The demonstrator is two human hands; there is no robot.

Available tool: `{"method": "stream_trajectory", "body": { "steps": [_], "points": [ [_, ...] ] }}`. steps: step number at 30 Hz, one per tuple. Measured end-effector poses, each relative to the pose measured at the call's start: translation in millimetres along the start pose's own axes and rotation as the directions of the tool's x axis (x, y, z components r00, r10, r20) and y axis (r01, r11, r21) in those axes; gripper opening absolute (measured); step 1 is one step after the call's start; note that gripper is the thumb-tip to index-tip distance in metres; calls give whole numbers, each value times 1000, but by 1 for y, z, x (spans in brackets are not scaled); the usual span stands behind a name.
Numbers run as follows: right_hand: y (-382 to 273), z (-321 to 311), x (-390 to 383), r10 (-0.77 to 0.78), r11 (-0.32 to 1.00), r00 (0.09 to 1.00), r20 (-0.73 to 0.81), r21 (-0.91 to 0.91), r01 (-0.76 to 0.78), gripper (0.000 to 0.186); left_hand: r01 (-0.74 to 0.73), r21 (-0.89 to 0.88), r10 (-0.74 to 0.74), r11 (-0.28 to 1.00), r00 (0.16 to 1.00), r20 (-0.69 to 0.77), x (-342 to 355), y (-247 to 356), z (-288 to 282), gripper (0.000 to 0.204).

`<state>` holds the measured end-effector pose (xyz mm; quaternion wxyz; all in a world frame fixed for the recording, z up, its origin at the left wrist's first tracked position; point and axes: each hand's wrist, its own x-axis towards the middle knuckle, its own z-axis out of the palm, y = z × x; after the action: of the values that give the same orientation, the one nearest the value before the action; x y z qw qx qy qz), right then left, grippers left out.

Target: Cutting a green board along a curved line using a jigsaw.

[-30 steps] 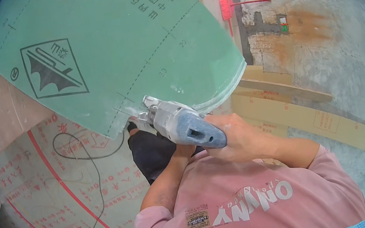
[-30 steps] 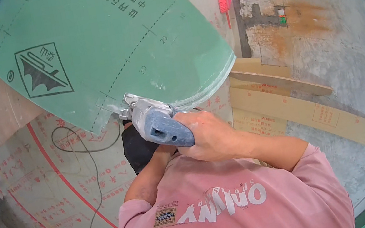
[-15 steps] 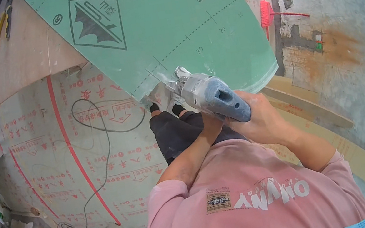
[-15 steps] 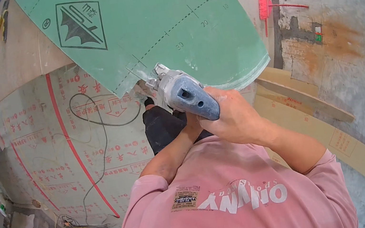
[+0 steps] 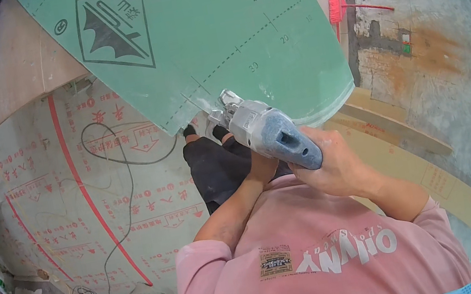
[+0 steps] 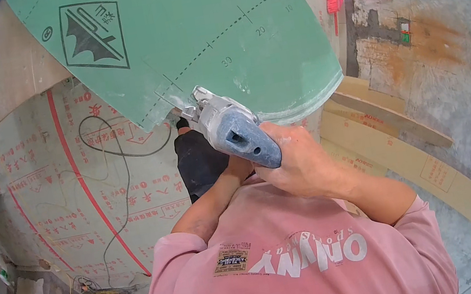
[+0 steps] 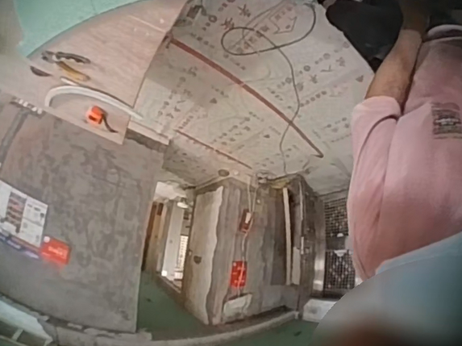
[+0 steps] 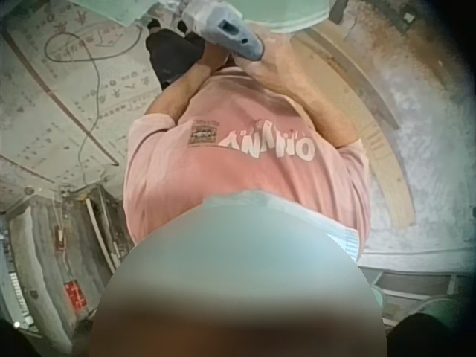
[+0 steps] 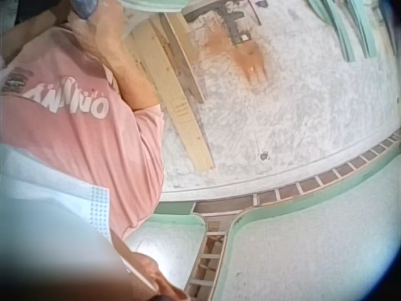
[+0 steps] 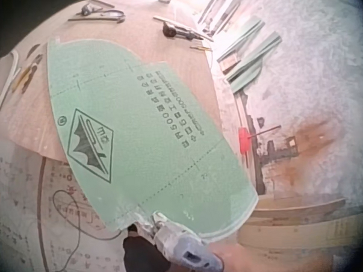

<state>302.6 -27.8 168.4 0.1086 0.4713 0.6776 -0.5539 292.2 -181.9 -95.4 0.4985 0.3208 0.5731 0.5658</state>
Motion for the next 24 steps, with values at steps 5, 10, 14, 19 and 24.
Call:
{"method": "stream_trajectory", "body": {
  "steps": [5,10,14,19,24],
  "points": [
    [-1,-3,0,28,1000,1000,-8,3,-28,24,-36,410,-74,912,966,249,10,22,-40,28],
    [-1,0,-2,-15,1000,1000,-5,-11,15,26,290,-96,-265,952,941,210,18,41,-61,25],
    [-3,1,-2,34,999,999,25,-12,-34,29,370,-192,-314,909,911,268,12,32,-62,28],
    [-3,1,-1,26,1000,1000,7,-11,-26,34,353,-243,-289,904,921,262,21,52,-62,27],
    [-5,1,-1,20,1000,1000,3,-23,-19,35,388,-486,-311,783,921,234,21,50,-57,23]
  ]
}}
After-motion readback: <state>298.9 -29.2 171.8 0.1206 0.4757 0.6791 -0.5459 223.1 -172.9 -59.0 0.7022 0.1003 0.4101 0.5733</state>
